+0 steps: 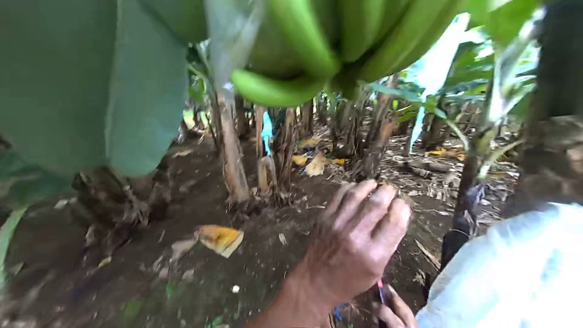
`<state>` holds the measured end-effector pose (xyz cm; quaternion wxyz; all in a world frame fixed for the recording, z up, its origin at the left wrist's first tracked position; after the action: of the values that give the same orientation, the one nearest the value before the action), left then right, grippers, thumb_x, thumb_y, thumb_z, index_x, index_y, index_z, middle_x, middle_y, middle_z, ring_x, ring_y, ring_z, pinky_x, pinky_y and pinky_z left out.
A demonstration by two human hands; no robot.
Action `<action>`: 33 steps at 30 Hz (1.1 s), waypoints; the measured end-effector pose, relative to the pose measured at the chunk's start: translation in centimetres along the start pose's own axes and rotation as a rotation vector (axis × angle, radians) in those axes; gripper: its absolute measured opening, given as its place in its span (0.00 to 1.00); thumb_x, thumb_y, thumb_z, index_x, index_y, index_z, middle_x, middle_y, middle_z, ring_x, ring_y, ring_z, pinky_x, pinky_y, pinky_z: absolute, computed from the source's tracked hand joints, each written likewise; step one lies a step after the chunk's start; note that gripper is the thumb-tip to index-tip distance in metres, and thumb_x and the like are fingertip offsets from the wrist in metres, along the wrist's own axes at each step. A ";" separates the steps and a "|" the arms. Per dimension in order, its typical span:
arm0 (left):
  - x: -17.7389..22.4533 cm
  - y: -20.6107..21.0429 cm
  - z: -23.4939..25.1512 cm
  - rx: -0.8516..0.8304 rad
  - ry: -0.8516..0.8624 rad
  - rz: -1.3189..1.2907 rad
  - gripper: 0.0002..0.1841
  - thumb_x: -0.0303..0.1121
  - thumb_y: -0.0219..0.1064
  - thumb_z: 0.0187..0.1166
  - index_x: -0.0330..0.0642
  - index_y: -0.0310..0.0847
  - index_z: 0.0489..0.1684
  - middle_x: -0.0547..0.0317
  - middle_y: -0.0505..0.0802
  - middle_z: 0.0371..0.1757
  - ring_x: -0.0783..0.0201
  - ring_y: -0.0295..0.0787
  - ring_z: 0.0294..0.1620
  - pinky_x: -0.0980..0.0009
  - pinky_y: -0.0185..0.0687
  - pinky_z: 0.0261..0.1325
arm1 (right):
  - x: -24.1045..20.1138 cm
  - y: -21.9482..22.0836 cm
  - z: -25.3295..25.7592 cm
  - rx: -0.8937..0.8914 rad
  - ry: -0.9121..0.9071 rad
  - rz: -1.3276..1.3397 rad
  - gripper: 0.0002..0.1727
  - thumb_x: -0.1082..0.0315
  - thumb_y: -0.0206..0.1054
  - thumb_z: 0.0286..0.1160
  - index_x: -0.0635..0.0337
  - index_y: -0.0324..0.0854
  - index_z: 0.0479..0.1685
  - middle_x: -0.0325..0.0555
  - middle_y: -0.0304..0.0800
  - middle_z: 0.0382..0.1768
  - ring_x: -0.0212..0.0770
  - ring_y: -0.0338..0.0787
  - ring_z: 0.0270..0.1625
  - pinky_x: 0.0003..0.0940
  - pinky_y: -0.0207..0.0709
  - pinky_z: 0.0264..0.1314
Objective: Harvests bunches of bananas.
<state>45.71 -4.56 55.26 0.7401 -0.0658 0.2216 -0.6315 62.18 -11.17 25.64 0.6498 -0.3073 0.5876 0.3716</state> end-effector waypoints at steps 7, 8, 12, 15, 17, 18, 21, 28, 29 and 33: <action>2.3 2.1 16.1 0.143 0.098 0.314 0.20 0.31 0.63 0.81 0.42 0.85 0.70 0.45 0.82 0.81 0.47 0.72 0.86 0.56 0.72 0.84 | -15.5 5.0 7.0 0.087 -0.720 -0.274 0.20 0.58 0.55 0.86 0.61 0.78 0.66 0.36 0.89 0.29 0.31 0.88 0.24 0.34 0.87 0.27; 0.9 3.4 18.1 0.201 0.057 0.413 0.23 0.34 0.61 0.83 0.44 0.79 0.78 0.44 0.76 0.85 0.45 0.66 0.89 0.54 0.65 0.88 | -17.4 5.8 7.8 0.128 -0.809 -0.328 0.21 0.60 0.57 0.86 0.66 0.78 0.67 0.39 0.91 0.32 0.29 0.89 0.29 0.31 0.88 0.35; -8.9 12.7 24.3 0.548 -0.076 0.719 0.37 0.54 0.53 0.80 0.53 0.63 0.92 0.36 0.68 0.89 0.37 0.61 0.89 0.42 0.50 0.88 | -22.3 8.5 10.4 0.205 -1.059 -0.407 0.20 0.63 0.68 0.75 0.73 0.84 0.55 0.50 0.94 0.41 0.32 0.93 0.48 0.28 0.84 0.61; -8.0 14.1 25.2 0.308 -0.378 0.790 0.44 0.56 0.62 0.75 0.55 0.54 0.96 0.32 0.61 0.92 0.32 0.54 0.91 0.38 0.53 0.85 | -25.0 11.2 13.9 0.289 -0.947 -0.372 0.20 0.67 0.63 0.81 0.78 0.80 0.61 0.59 0.91 0.43 0.42 0.92 0.44 0.36 0.86 0.55; -10.1 16.9 25.6 0.550 -0.330 0.904 0.46 0.65 0.57 0.70 0.59 0.56 0.94 0.36 0.66 0.90 0.34 0.62 0.88 0.41 0.58 0.81 | -28.2 12.4 12.8 0.340 -0.870 -0.417 0.17 0.71 0.60 0.80 0.81 0.79 0.55 0.57 0.89 0.34 0.38 0.89 0.33 0.30 0.84 0.43; -10.2 17.0 25.8 0.621 -0.321 0.930 0.48 0.69 0.56 0.68 0.58 0.58 0.93 0.36 0.69 0.87 0.35 0.66 0.84 0.44 0.59 0.79 | -29.8 12.7 11.7 0.344 -0.810 -0.455 0.17 0.72 0.59 0.80 0.82 0.79 0.55 0.58 0.90 0.35 0.38 0.91 0.35 0.28 0.84 0.45; -4.1 9.5 25.5 0.268 -0.542 0.901 0.47 0.70 0.56 0.75 0.55 0.56 0.94 0.34 0.73 0.80 0.42 0.72 0.75 0.54 0.69 0.72 | -31.2 12.9 11.9 0.252 -0.619 -0.563 0.21 0.70 0.55 0.91 0.76 0.71 0.73 0.63 0.92 0.49 0.48 0.94 0.51 0.40 0.83 0.61; -3.5 7.5 25.9 -0.001 -0.552 0.702 0.33 0.43 0.60 0.83 0.61 0.62 0.92 0.38 0.84 0.68 0.42 0.80 0.69 0.59 0.82 0.52 | -28.5 12.3 19.0 0.358 -0.862 -0.516 0.21 0.62 0.57 0.89 0.67 0.70 0.73 0.57 0.90 0.33 0.54 0.92 0.32 0.53 0.86 0.38; -4.0 7.8 25.9 -0.013 -0.557 0.648 0.33 0.42 0.62 0.83 0.63 0.62 0.92 0.37 0.81 0.72 0.42 0.79 0.71 0.59 0.84 0.52 | -29.5 12.3 18.3 0.329 -0.786 -0.523 0.21 0.64 0.56 0.90 0.69 0.70 0.72 0.60 0.90 0.35 0.56 0.93 0.34 0.55 0.86 0.40; -6.3 9.3 25.5 0.040 -0.535 0.472 0.33 0.36 0.66 0.80 0.65 0.66 0.90 0.43 0.76 0.82 0.45 0.79 0.73 0.61 0.85 0.57 | -30.8 12.0 18.9 0.327 -0.662 -0.574 0.22 0.63 0.54 0.92 0.71 0.68 0.74 0.63 0.92 0.44 0.57 0.95 0.44 0.54 0.87 0.51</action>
<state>63.93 -1.31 76.08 0.8985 -0.1615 0.0164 -0.4078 61.15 7.29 58.88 0.9188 -0.2159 0.2908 0.1570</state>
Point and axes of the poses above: each hand's wrist, its own z-axis towards the middle knuckle, its own y-axis out of the palm, x = y × z, the point moved 3 cm from there along z, towards the middle knuckle
